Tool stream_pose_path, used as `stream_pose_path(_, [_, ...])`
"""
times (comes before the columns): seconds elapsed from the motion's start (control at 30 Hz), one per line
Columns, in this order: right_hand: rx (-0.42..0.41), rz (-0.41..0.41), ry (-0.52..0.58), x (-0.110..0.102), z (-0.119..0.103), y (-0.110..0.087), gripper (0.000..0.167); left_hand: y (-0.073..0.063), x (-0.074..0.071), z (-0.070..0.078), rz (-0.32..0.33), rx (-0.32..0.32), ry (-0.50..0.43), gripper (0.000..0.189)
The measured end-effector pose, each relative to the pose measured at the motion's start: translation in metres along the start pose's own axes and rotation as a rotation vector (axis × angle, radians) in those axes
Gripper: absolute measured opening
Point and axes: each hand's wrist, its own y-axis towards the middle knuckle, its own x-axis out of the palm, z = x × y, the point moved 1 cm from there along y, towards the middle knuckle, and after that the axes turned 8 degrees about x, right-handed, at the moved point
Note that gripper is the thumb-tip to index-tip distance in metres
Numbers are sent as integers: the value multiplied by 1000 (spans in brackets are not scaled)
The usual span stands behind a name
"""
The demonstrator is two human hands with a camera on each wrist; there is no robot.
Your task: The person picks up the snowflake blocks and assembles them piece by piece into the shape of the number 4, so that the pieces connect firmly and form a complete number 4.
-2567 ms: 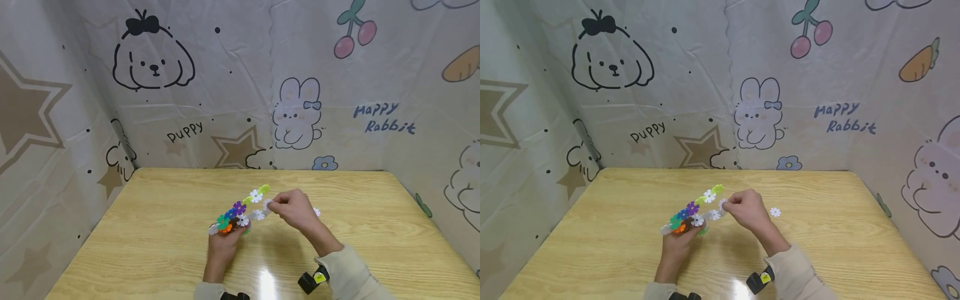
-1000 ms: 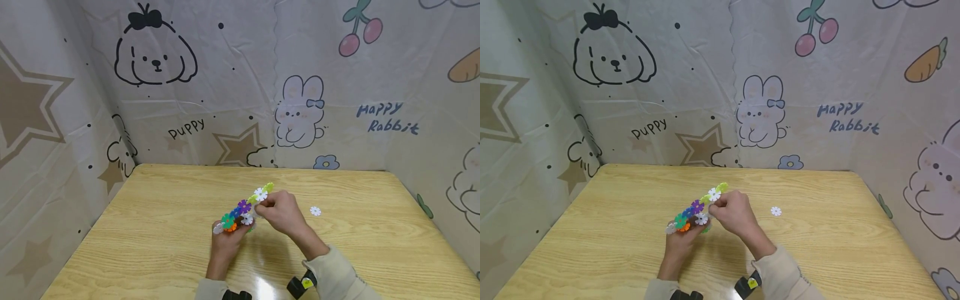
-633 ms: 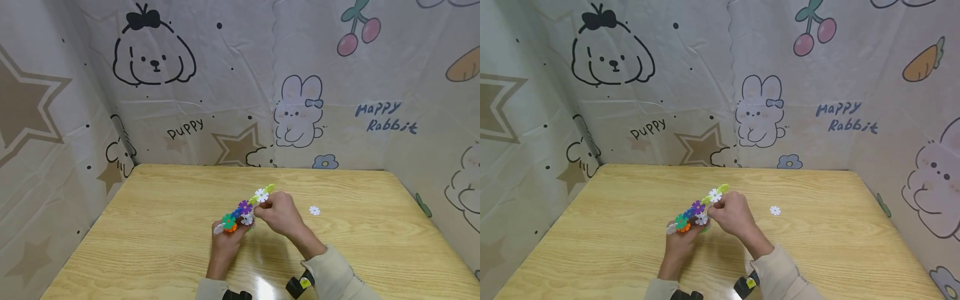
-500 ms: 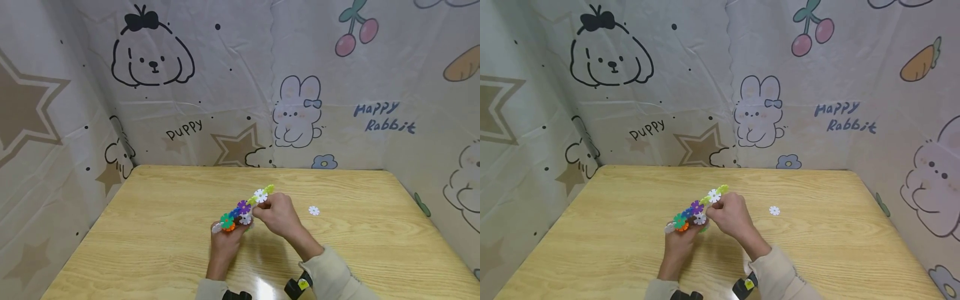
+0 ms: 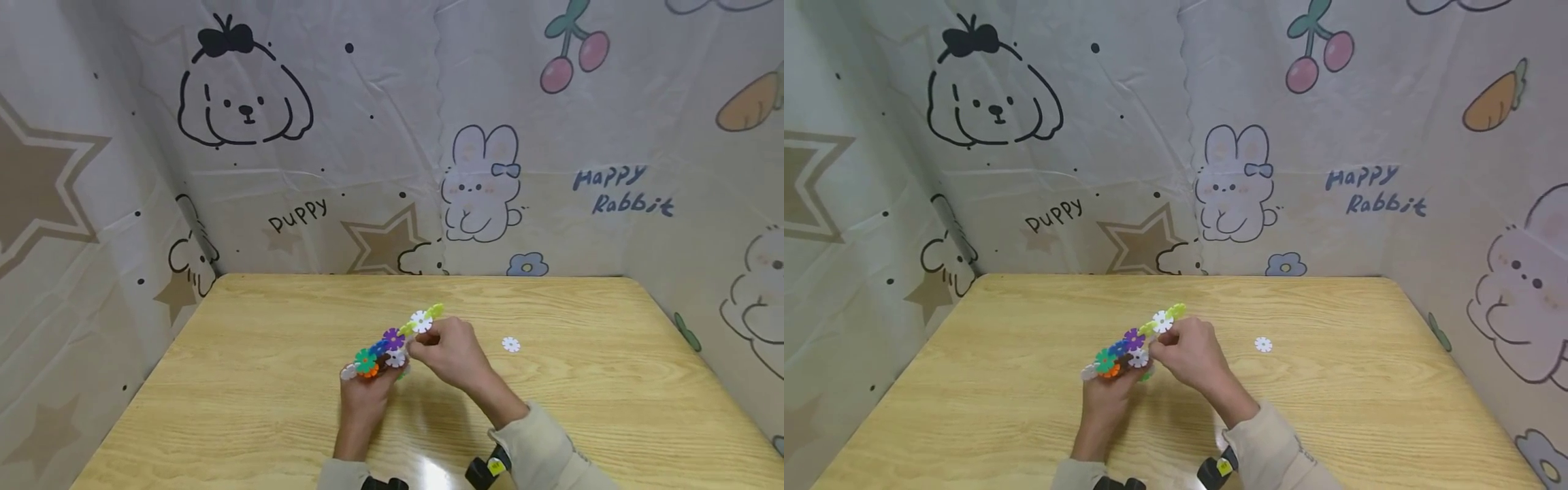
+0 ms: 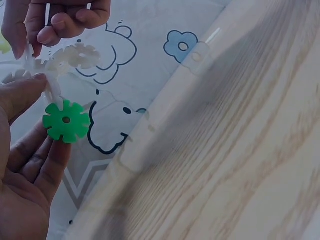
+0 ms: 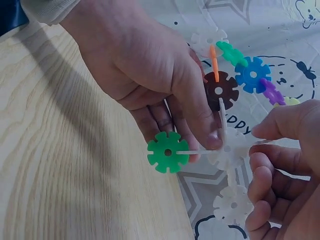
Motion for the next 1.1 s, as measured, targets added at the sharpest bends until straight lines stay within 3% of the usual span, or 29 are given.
stream_pose_path(0.2, [-44, -40, 13, -5, 1, -2, 12, 0, -4, 0, 33, -32, -11, 33])
stream_pose_path(0.4, [-8, -59, 17, -14, 7, -3, 12, 1, -9, 0, 44, -55, -33, 33])
stream_pose_path(1.1, [192, 74, -107, -57, 67, 0, 10, 5, -12, 0, 53, -97, -102, 38])
